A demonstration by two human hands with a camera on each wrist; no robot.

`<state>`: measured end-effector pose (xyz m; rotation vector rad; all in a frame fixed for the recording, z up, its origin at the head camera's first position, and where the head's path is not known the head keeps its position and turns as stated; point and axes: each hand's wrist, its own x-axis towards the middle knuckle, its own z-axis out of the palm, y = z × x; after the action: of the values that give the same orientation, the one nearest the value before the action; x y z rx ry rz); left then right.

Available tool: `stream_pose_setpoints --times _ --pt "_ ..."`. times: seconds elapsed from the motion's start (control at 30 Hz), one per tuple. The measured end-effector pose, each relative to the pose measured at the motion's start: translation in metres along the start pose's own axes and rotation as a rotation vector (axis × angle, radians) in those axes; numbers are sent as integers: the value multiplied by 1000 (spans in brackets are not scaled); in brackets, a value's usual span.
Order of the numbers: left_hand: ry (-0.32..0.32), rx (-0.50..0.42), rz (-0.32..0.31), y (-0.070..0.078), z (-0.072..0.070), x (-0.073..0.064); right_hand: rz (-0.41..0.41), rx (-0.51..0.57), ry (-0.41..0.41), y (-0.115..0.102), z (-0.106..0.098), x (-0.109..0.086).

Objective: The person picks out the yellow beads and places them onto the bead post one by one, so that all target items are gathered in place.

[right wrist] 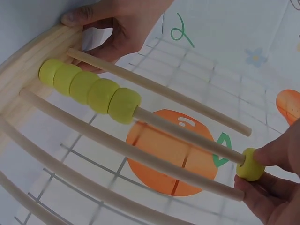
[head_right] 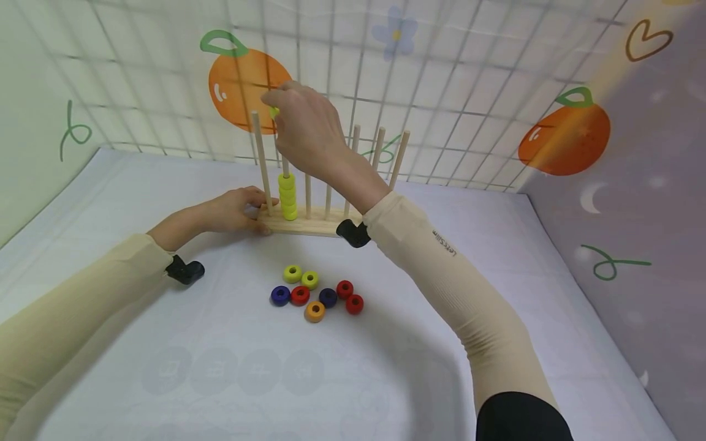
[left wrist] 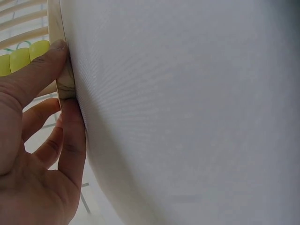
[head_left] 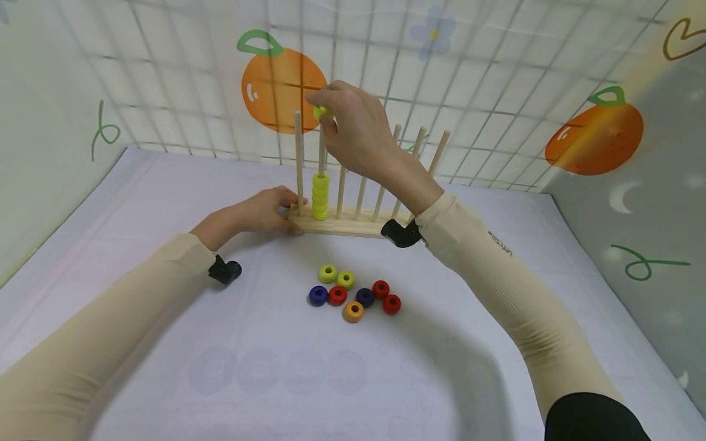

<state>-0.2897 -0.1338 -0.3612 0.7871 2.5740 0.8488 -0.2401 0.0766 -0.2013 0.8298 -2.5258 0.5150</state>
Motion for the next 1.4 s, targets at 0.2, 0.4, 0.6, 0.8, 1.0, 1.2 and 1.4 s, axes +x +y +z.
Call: stream_pose_setpoints --times 0.2,0.4,0.6,0.8,1.0,1.2,1.4 --pt "-4 11 -4 -1 2 1 19 22 -34 2 2 0" --pt "-1 19 -2 -1 2 2 24 7 -39 3 2 -1" --pt "-6 16 -11 -2 3 2 9 -2 -23 3 0 -5" --pt "-13 -15 -19 -4 1 3 -44 0 -11 -2 -5 -17" --pt "-17 1 -10 -4 1 3 -94 6 -2 -6 -11 -36" --pt "-23 9 2 -4 0 3 -156 66 -9 -8 -12 -60" --pt "-24 22 -10 -5 -1 1 -187 102 -50 -5 -3 -88"
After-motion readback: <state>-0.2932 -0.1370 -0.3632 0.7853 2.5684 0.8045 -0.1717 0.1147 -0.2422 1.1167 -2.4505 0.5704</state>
